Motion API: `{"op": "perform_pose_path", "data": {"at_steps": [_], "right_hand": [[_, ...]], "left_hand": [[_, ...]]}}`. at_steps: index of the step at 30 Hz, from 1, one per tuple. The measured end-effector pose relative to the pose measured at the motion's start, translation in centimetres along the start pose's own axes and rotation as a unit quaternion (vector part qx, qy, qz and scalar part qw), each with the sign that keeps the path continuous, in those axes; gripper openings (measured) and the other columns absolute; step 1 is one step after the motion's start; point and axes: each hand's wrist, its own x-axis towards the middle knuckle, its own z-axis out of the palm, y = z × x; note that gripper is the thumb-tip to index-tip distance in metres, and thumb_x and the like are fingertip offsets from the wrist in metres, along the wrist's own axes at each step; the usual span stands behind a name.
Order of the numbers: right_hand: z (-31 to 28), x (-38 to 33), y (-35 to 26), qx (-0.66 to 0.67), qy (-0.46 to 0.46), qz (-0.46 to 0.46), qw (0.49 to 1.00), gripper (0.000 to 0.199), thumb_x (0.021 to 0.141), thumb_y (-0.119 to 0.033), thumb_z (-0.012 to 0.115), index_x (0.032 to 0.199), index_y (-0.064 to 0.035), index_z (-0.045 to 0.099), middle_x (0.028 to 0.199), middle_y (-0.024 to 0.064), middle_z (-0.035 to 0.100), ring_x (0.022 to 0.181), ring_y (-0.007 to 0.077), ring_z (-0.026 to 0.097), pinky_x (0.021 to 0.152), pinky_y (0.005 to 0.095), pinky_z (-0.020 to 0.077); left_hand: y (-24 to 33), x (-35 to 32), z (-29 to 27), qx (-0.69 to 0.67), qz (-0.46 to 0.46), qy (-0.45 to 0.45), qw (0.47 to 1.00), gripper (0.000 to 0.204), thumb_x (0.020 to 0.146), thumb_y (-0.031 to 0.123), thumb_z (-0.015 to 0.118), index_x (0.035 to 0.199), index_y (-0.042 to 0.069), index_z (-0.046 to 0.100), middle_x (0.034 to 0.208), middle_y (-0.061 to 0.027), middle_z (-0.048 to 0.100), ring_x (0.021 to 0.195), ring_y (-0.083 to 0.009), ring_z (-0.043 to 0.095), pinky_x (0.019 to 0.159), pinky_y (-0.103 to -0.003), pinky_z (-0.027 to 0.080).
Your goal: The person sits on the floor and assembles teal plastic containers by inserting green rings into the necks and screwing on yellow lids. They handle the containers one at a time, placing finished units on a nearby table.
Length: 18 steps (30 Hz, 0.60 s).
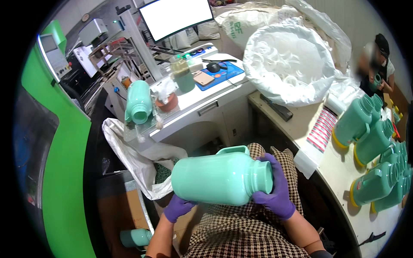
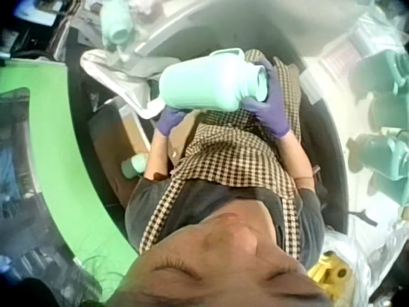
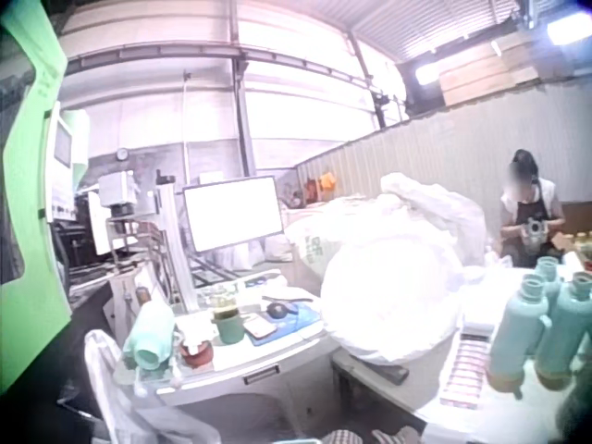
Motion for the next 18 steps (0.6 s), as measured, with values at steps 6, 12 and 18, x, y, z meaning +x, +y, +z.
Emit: {"op": "perform_pose_path", "data": {"at_steps": [6,12,18], "right_hand": [[0.3,0.6,1.4,-0.324,0.003,-0.185,0.928,0.101,0.068,-0.019,0.093,0.152,-0.0031,0.038,0.14,0.0183,0.059,0.136,0.0384,0.052,0.114,0.0446,0.0431],[3.1,1.6,2.9,-0.236,-0.206,-0.159,0.936,0.1,0.073,-0.013,0.082,0.156,0.0024,0.028,0.151,0.0256,0.045,0.145,0.044,0.039,0.122,0.0525,0.0275],[1.9,-1.5,0.2,-0.438,-0.157,-0.195,0.863,0.073,0.076,-0.019,0.083,0.14,-0.0048,0.05,0.139,0.021,0.05,0.124,0.0316,0.057,0.101,0.0427,0.0505]], "left_hand": [[5.1,2.3,2.6,0.24,0.034,0.175,0.954,0.106,0.076,0.04,0.084,0.156,-0.004,0.029,0.156,-0.0227,0.037,0.146,-0.0423,0.032,0.122,-0.053,0.021],[11.9,6.7,6.4,0.329,0.138,0.095,0.93,0.119,0.063,0.055,0.087,0.153,-0.004,0.036,0.147,-0.0219,0.051,0.139,-0.0401,0.045,0.12,-0.058,0.024],[9.3,6.3,6.8,0.268,0.126,0.2,0.934,0.102,0.064,0.041,0.091,0.145,-0.002,0.047,0.132,-0.0135,0.062,0.127,-0.0358,0.055,0.109,-0.05,0.039]]}}
